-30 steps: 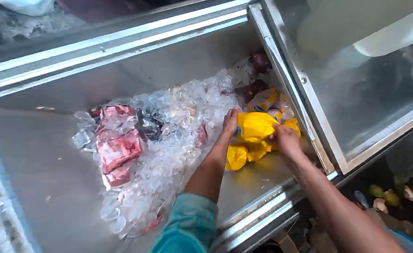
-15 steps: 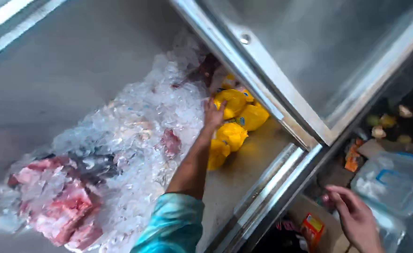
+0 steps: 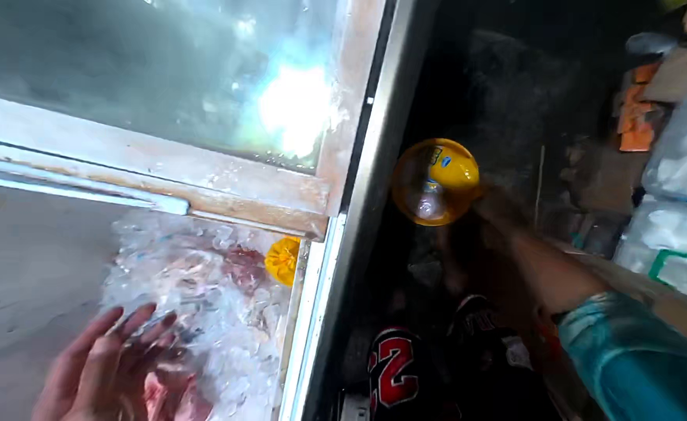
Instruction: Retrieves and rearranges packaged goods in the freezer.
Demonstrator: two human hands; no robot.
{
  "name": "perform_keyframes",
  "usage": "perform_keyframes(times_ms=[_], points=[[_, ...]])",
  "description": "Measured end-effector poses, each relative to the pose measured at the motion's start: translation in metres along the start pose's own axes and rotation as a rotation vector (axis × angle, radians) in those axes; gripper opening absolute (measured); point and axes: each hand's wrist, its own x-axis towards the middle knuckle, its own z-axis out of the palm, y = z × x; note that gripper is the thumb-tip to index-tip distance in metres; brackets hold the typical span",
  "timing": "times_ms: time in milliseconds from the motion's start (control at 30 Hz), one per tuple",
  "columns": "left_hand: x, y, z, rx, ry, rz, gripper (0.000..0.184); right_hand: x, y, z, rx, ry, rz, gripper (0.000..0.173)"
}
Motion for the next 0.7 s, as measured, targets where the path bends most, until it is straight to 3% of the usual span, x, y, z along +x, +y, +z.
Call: perform_keyframes(times_ms=[167,300,433,567,633,700], points=[[-0.067,0.006,0.005,0.059,0.135,0.027,0.036,0.009,-0.014,0.018,0.070,0.054,0.027,0.060],[-0.073,0.009,0.053,0.047,0.014,0.017,0.035,0.025,-0.003,0.025,0.031,0.044,-0.077,0.057],[-0.066,0.015,0.070,0.014,-0.078,0.005,0.033,0.027,-0.013,0.003,0.308,0.007,-0.218,0.047],[-0.067,0.015,0.045,-0.008,-0.085,0.023,0.032,-0.043,-0.052,-0.048,0.551,-0.057,-0.271,0.035],[-0.064,0.007,0.022,-0.046,-0.072,-0.005,0.031,-0.112,-0.050,-0.078,0.753,-0.032,-0.367,0.022],[-0.055,0.000,0.002,-0.134,-0.041,-0.047,0.031,-0.192,-0.043,-0.116,0.932,-0.124,-0.518,0.015]])
